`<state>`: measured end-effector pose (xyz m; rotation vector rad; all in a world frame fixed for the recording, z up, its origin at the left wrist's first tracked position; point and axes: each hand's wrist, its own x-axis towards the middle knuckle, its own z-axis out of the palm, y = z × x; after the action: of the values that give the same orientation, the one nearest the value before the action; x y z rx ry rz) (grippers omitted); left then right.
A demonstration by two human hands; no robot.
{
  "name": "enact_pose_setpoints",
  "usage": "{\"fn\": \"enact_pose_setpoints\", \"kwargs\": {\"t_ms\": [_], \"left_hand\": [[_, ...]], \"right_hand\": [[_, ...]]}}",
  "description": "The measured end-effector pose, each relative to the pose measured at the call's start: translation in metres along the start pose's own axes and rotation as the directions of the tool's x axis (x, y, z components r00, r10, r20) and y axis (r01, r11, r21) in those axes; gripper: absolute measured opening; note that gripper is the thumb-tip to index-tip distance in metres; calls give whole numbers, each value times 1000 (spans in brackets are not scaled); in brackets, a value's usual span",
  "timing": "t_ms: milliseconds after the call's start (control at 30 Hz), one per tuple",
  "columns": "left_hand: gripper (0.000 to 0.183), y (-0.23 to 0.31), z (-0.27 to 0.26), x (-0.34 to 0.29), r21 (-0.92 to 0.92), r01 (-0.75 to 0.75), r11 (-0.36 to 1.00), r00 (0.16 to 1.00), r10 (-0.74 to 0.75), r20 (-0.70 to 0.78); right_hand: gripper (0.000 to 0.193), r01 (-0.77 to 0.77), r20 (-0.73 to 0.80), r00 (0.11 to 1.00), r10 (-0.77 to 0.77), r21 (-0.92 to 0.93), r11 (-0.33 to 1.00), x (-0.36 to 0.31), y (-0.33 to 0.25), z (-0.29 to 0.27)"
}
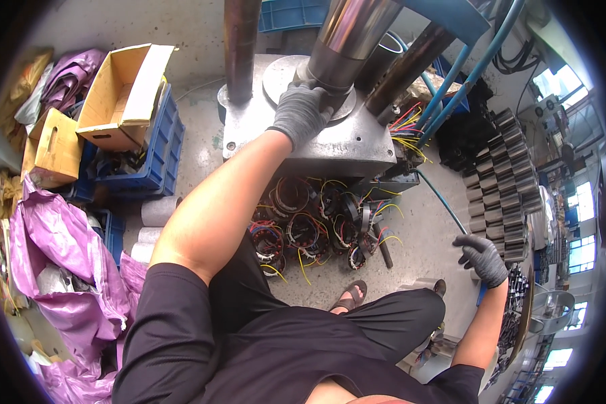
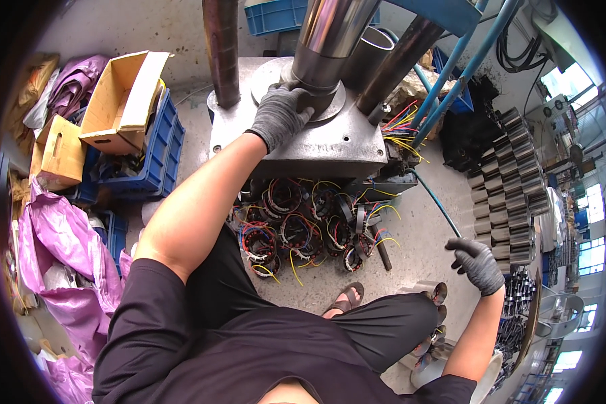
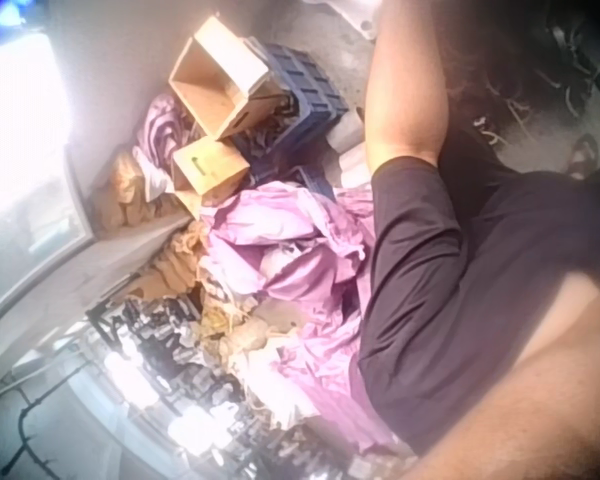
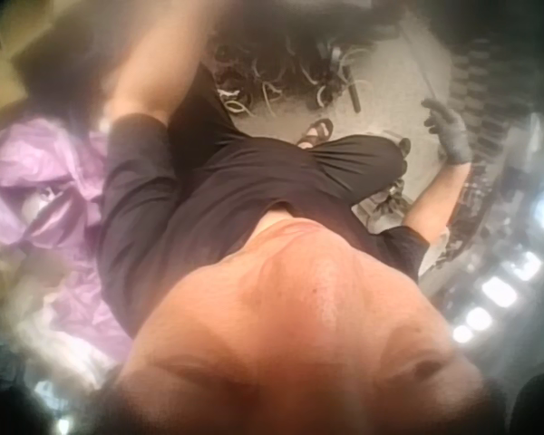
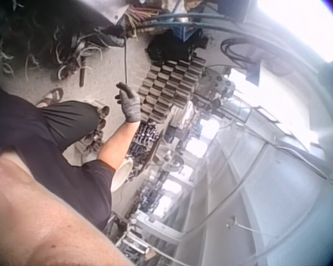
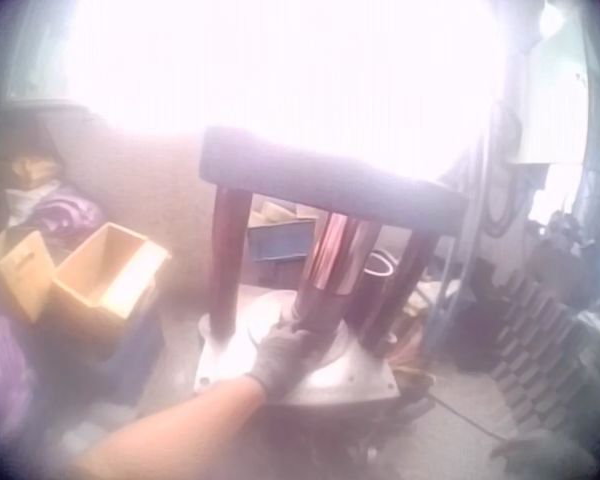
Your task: The person places motor housings onto a hydraulic press, inserts wire-wound stators into the housings, and uses the press to seat them together.
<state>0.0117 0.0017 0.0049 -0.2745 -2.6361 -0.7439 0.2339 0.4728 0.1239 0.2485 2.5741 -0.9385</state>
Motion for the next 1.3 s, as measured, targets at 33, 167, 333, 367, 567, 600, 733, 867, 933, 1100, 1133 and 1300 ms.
{"fn": "enact_pose_setpoints", "kwargs": {"t_ms": [33, 167, 333, 367, 567, 600, 733, 867, 933, 1100, 1133, 1300], "left_hand": [[43, 2, -1, 0, -4, 4, 1000, 1000, -4, 5], [43, 3, -2, -1, -22, 26, 999, 999, -25, 29], [43, 1, 0, -1, 11, 18, 1000, 1000, -19, 18], [41, 1, 2, -2, 6, 2, 1000, 1000, -2, -21], [39, 2, 3, -1, 10, -19, 1000, 998, 20, -58], [39, 1, 4, -2, 15, -17, 1000, 998, 17, -56], [40, 0, 3, -1, 14, -19, 1000, 998, 19, -53], [41, -1, 5, -1, 23, -7, 1000, 1000, 7, -30], [39, -1, 7, -1, 32, -26, 999, 997, 28, -78], [38, 0, 6, -2, 26, -20, 999, 998, 21, -57], [38, 0, 5, -2, 23, -22, 999, 998, 23, -58], [38, 1, 4, -1, 6, -16, 1000, 998, 16, -54]], "right_hand": [[29, 75, -75, 995, -70, 66, 995, 0, 6, -1], [30, -89, 122, 988, 97, -63, 994, -3, -1, 1], [30, 50, -120, 992, -37, 104, 993, 1, 1, -5], [30, 49, -118, 992, -37, 102, 994, 0, 1, -4], [31, 31, -6, 1000, -31, 53, 998, 3, 9, -11], [32, 50, -107, 994, -36, 136, 989, 4, 12, -9], [35, -65, 155, 986, 66, -13, 998, 0, 2, -2], [34, 25, 17, 1000, -26, 74, 997, 2, 5, -9], [35, 59, -104, 994, -44, 153, 986, 2, 17, -8], [33, -86, 147, 985, 90, -40, 996, -2, -6, -3], [33, -88, 131, 988, 87, 1, 996, -1, -7, -4], [35, 30, -20, 999, -28, 115, 993, -4, 8, -5]]}}
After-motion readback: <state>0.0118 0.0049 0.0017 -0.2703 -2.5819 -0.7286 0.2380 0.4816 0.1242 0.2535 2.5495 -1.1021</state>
